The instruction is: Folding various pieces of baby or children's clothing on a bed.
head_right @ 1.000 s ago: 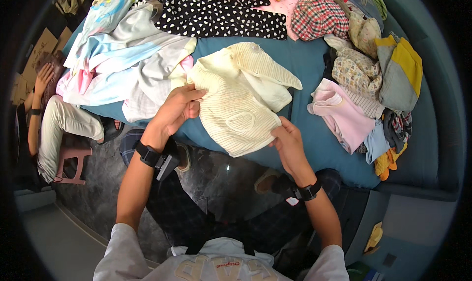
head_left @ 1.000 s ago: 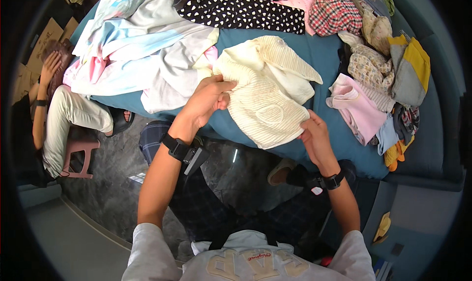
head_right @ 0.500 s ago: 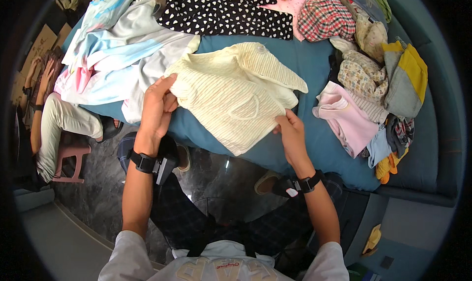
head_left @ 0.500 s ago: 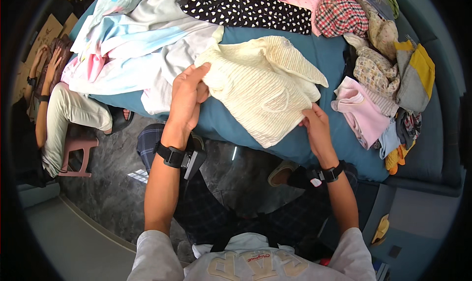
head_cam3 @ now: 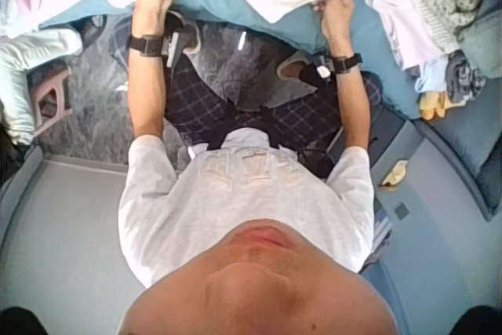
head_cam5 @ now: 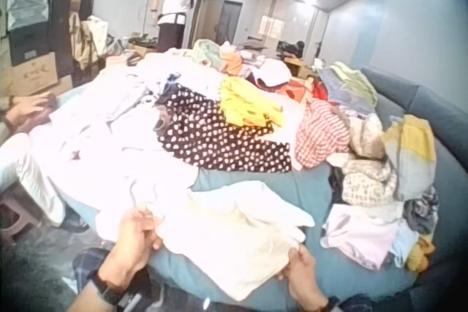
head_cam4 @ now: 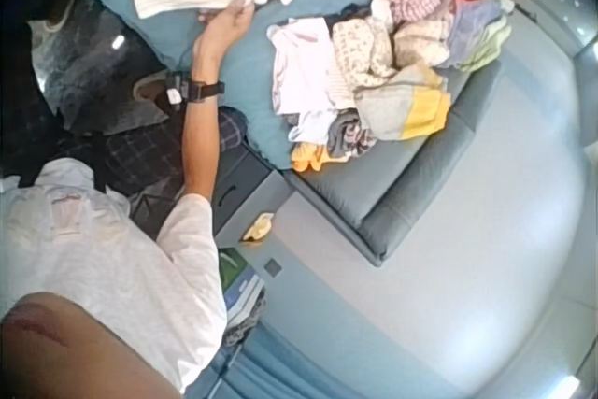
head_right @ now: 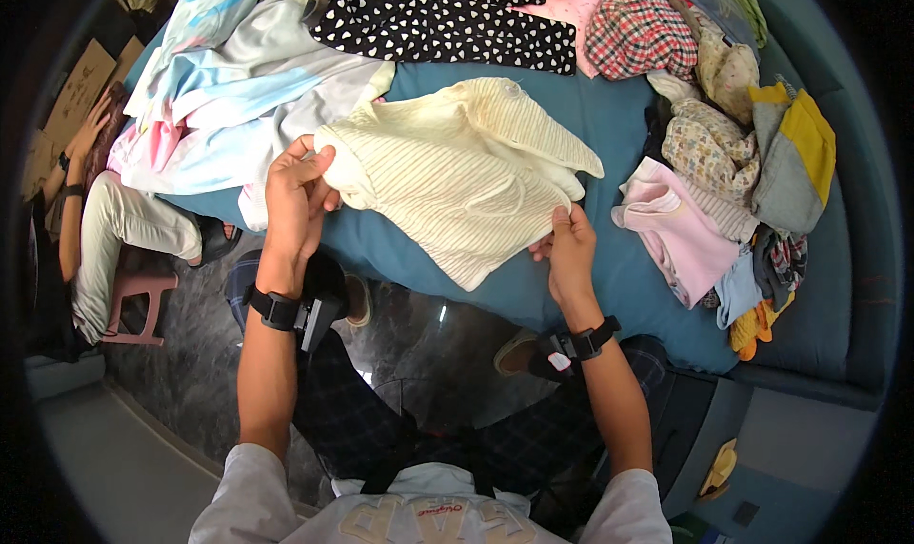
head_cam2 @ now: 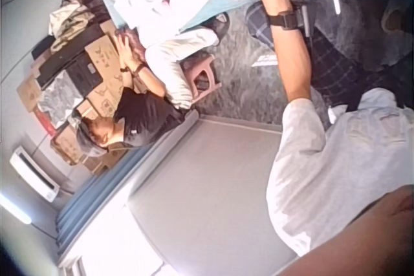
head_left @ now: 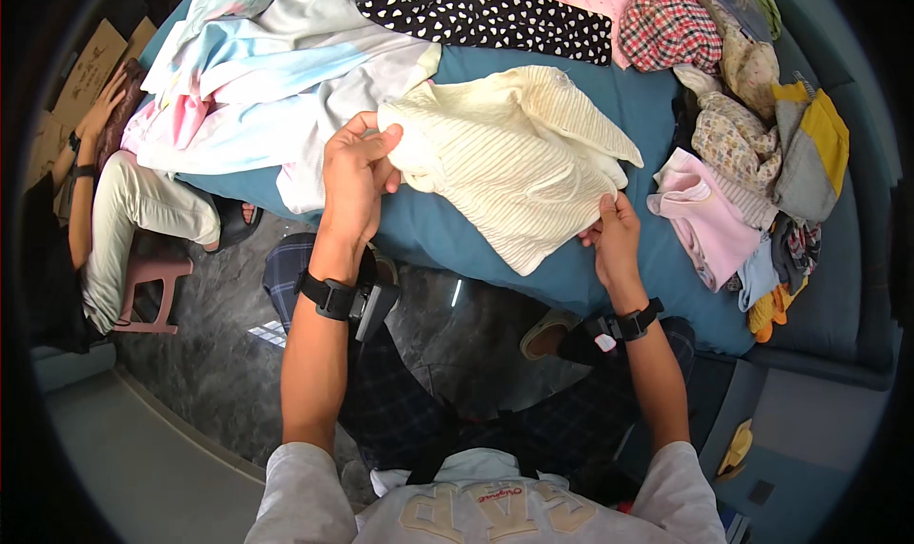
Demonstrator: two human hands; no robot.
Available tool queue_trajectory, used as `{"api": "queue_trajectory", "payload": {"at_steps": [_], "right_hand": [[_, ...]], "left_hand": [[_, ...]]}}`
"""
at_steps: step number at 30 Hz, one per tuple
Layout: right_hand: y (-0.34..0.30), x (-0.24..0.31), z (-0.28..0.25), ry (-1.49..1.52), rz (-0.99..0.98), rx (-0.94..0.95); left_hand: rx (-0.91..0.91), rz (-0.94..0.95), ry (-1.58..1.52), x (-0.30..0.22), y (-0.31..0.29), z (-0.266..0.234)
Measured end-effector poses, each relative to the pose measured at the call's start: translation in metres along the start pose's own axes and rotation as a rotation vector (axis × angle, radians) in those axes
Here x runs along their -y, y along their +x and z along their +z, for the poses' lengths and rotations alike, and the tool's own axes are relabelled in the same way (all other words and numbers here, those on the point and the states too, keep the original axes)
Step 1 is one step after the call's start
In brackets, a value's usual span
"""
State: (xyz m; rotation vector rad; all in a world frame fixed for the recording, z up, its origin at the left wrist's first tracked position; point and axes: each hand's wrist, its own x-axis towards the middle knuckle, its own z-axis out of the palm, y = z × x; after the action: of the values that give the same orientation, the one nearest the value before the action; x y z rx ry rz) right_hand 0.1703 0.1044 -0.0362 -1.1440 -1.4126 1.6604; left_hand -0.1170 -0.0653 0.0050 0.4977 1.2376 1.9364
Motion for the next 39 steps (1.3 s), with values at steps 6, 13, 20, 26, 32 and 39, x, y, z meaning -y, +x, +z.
{"api": "queue_trajectory", "payload": {"at_steps": [6, 13, 20, 26, 32, 39], "right_hand": [[0.002, -0.005, -0.008, -0.005, 0.025, -0.036], [-0.001, -0.002, -0.001, -0.038, 0.0, -0.017], [0.003, -0.006, -0.002, -0.032, -0.017, -0.028], [0.006, -0.008, -0.003, -0.022, -0.03, -0.09], [0.006, -0.014, -0.006, -0.012, -0.015, -0.076], [0.006, -0.013, -0.009, -0.035, -0.028, -0.022]], "left_hand": [[0.023, -0.187, -0.023, 0.002, -0.01, 0.004], [0.259, -0.102, 0.518, 0.016, -0.014, -0.003], [0.145, -0.139, 0.232, -0.01, -0.017, -0.002], [0.042, -0.127, 0.155, -0.017, -0.02, -0.023], [0.252, -0.151, 0.221, -0.016, -0.034, -0.015], [0.265, -0.061, 0.519, 0.001, -0.029, -0.02]]}}
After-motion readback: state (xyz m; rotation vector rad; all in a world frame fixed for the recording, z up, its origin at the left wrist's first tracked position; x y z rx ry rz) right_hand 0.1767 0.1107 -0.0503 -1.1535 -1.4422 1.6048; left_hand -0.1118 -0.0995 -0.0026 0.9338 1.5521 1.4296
